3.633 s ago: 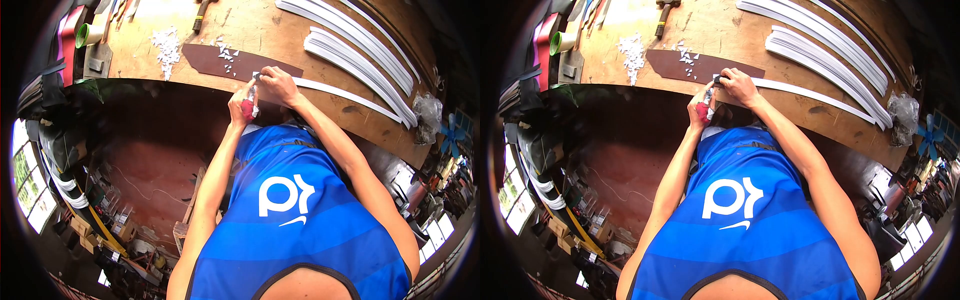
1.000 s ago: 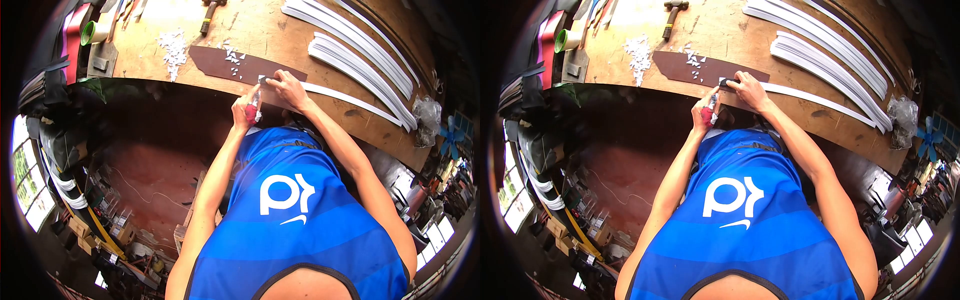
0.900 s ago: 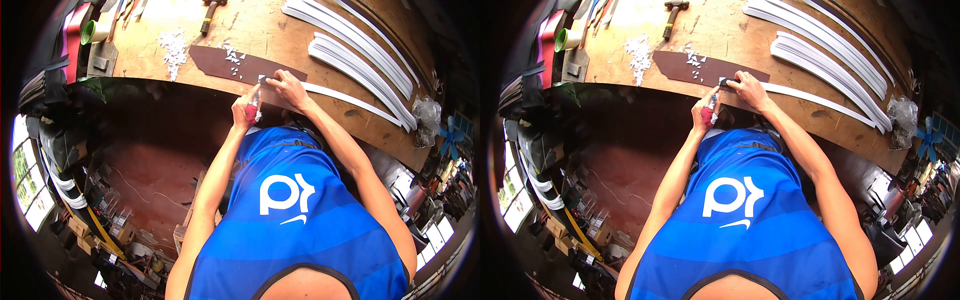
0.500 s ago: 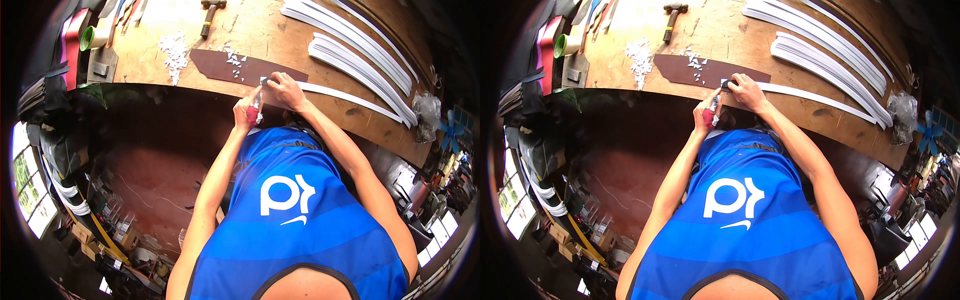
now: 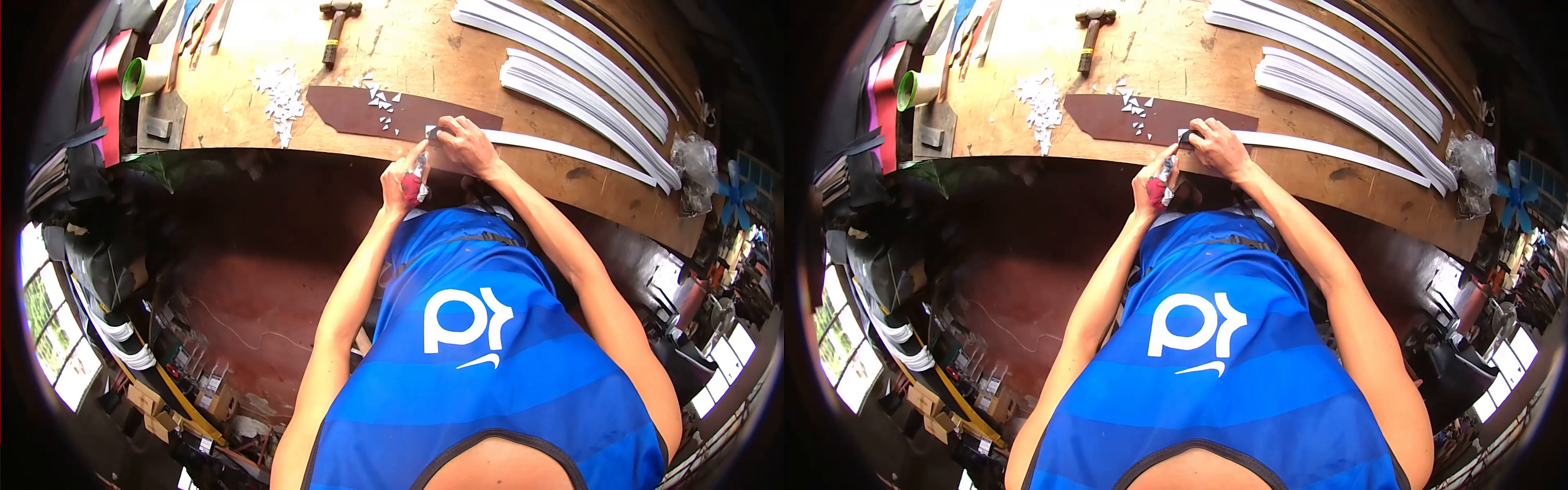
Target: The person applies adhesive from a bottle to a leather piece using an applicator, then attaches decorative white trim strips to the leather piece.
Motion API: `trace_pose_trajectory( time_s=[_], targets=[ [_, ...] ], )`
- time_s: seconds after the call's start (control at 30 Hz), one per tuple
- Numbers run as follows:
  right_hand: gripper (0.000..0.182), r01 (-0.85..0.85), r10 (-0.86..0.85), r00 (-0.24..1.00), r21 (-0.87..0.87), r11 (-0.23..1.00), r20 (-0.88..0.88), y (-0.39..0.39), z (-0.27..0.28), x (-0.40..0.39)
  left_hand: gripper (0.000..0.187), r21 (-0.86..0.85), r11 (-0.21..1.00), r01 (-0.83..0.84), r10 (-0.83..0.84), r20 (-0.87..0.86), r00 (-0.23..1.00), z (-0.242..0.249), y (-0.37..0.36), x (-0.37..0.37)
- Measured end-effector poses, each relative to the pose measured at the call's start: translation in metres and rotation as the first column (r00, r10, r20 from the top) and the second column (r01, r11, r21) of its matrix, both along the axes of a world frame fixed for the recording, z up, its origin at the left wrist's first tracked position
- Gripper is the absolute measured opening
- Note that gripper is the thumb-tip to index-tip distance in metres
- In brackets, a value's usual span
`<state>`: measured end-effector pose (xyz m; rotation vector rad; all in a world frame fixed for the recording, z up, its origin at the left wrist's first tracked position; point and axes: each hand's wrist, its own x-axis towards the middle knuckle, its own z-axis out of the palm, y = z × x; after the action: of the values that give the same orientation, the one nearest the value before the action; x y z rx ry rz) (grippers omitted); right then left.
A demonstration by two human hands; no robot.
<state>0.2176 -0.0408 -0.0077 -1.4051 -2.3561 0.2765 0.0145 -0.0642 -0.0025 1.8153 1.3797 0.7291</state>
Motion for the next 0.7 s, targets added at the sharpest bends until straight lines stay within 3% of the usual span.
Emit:
trace_pose_trajectory(
  time_s=[0.07, 0.17, 0.27, 0.3, 0.33, 0.47, 0.57, 0.7],
  targets=[
    [0.011, 0.014, -0.015, 1.0, -0.011, 1.0, -0.022, -0.002, -0.004, -0.005, 0.04, 0.017, 1.0, -0.02, 0.019, 0.051, 0.999, -0.003, 0.001, -0.001],
    [0.01, 0.054, -0.056, 0.996, -0.041, 0.998, -0.062, -0.004, -0.005, -0.009, 0.032, 0.027, 0.999, -0.017, 0.01, 0.238, 0.971, 0.0, 0.013, -0.005],
    [0.011, 0.082, -0.087, 0.991, -0.047, 0.995, -0.099, -0.008, -0.005, -0.01, 0.034, -0.015, 0.992, 0.126, -0.126, 0.021, 0.992, 0.006, 0.033, -0.023],
    [0.012, 0.088, -0.091, 0.989, -0.029, 0.996, -0.118, -0.008, -0.006, -0.01, 0.035, 0.02, 0.988, 0.152, -0.153, 0.081, 0.985, 0.005, 0.039, -0.026],
    [0.012, 0.097, -0.101, 0.988, -0.034, 0.995, -0.117, -0.009, -0.005, -0.01, 0.035, -0.028, 0.974, 0.227, -0.227, 0.013, 0.974, 0.006, 0.048, -0.03],
    [0.015, 0.13, -0.133, 0.985, -0.031, 0.991, -0.113, -0.012, -0.003, -0.011, 0.032, 0.005, 0.871, 0.491, -0.491, 0.054, 0.87, 0.004, 0.077, -0.037],
    [0.017, 0.166, -0.168, 0.976, -0.029, 0.986, -0.138, -0.015, -0.005, -0.012, 0.033, 0.154, 0.811, 0.564, -0.578, 0.069, 0.813, -0.004, 0.092, -0.038],
    [0.021, 0.191, -0.199, 0.968, -0.064, 0.979, -0.156, -0.017, -0.003, -0.014, 0.034, 0.017, 0.803, 0.596, -0.596, 0.041, 0.802, -0.001, 0.098, -0.039]
  ],
)
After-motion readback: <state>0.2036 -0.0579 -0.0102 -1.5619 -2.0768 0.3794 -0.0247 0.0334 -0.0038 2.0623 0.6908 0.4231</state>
